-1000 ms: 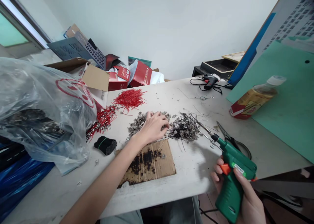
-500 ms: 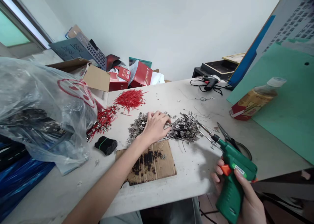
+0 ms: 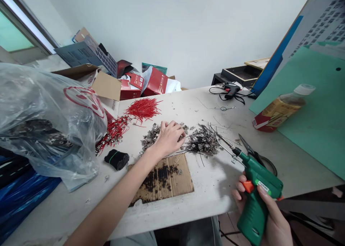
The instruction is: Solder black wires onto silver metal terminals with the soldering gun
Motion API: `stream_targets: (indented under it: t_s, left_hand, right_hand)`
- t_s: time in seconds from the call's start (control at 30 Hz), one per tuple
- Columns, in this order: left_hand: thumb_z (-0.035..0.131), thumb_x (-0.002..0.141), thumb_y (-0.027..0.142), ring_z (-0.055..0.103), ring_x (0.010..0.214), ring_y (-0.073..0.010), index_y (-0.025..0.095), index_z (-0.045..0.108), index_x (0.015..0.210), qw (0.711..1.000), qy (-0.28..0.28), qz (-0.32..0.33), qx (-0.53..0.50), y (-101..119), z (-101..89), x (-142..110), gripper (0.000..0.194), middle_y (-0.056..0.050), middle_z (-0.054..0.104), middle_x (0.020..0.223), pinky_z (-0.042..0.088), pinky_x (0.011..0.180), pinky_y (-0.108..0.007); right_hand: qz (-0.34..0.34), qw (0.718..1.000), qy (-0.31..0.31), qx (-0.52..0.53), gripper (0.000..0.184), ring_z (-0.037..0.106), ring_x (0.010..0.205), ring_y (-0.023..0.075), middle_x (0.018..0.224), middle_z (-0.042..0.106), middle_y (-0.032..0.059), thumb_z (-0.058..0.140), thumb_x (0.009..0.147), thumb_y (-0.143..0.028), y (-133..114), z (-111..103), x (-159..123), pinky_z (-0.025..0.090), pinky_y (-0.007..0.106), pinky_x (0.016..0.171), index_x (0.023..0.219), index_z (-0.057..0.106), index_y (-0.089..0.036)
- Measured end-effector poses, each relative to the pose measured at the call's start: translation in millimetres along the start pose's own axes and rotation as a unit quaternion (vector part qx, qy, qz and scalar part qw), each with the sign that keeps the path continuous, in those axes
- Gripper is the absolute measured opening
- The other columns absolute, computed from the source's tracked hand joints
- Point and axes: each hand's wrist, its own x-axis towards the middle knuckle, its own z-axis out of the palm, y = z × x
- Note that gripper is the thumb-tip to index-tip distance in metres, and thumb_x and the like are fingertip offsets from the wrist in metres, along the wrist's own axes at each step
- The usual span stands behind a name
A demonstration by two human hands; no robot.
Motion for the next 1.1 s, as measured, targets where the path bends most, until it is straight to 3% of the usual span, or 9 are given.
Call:
stream_targets:
  t_s: [0.17,0.4,0.6,0.77,0.87,1.0,1.1]
  left_hand:
    - [0.055,0.092,0.023,0.054,0.115,-0.0287,0.021,0.065,0.09,1.0,0.001,0.007,-0.002,-7,-6.0,-9,0.01,-0.007,0.067,0.117,0.032,0.101,-0.053]
    - [0.052,0.096,0.025,0.045,0.138,-0.025,0.025,0.054,0.125,0.998,-0.021,0.045,-0.037,1,-4.0,-22,0.029,-0.006,0.053,0.149,0.028,0.114,-0.052]
    - [0.05,0.095,0.02,0.048,0.136,-0.0249,0.022,0.058,0.102,0.998,-0.019,0.046,-0.048,-4,-1.0,-26,0.011,-0.008,0.057,0.141,0.03,0.115,-0.051]
    - [0.051,0.092,0.016,0.05,0.134,-0.0243,0.022,0.057,0.092,0.998,-0.005,0.038,-0.046,-11,-3.3,-29,0.008,-0.008,0.059,0.138,0.033,0.113,-0.05]
    - [0.05,0.093,0.018,0.05,0.134,-0.0241,0.022,0.059,0.101,0.999,0.008,0.022,-0.045,-11,-3.6,-22,0.012,-0.008,0.058,0.141,0.035,0.113,-0.049]
    - [0.043,0.099,0.02,0.046,0.14,-0.0234,0.021,0.053,0.133,0.999,0.011,0.013,-0.041,-6,4.5,4,0.035,-0.01,0.052,0.151,0.035,0.116,-0.048]
    - [0.042,0.1,0.019,0.047,0.141,-0.0232,0.022,0.053,0.138,0.999,-0.014,0.038,-0.034,-5,13.5,20,0.039,-0.008,0.055,0.15,0.03,0.119,-0.052]
  right_hand:
    - [-0.006,1.0,0.0,-0.005,0.033,0.052,0.082,0.0162,0.104,0.056,0.007,0.075,0.08,-0.035,1,0,0,0.055,0.024,0.063,0.109,0.071,-0.019]
    - [0.0,1.0,0.005,-0.004,0.033,0.051,0.083,0.016,0.105,0.056,0.0068,0.076,0.079,-0.035,2,0,1,0.055,0.024,0.063,0.108,0.071,-0.019]
    - [-0.005,1.0,0.004,-0.008,0.034,0.051,0.082,0.0162,0.104,0.056,0.0069,0.076,0.079,-0.035,1,0,-1,0.055,0.024,0.063,0.109,0.071,-0.019]
    - [-0.002,1.0,-0.004,-0.006,0.032,0.053,0.082,0.0165,0.103,0.057,0.0065,0.075,0.08,-0.036,2,-2,1,0.056,0.026,0.064,0.107,0.071,-0.02]
    - [-0.009,1.0,-0.011,-0.004,0.031,0.053,0.081,0.0162,0.102,0.057,0.0066,0.073,0.082,-0.035,2,-1,1,0.055,0.026,0.063,0.109,0.071,-0.02]
    - [-0.012,1.0,-0.018,0.006,0.03,0.051,0.08,0.0162,0.1,0.057,0.0065,0.071,0.084,-0.034,2,2,-1,0.054,0.026,0.063,0.111,0.07,-0.021]
    - [-0.012,1.0,-0.021,0.011,0.029,0.051,0.079,0.0157,0.099,0.057,0.0061,0.072,0.083,-0.034,2,4,-1,0.052,0.025,0.062,0.109,0.071,-0.021]
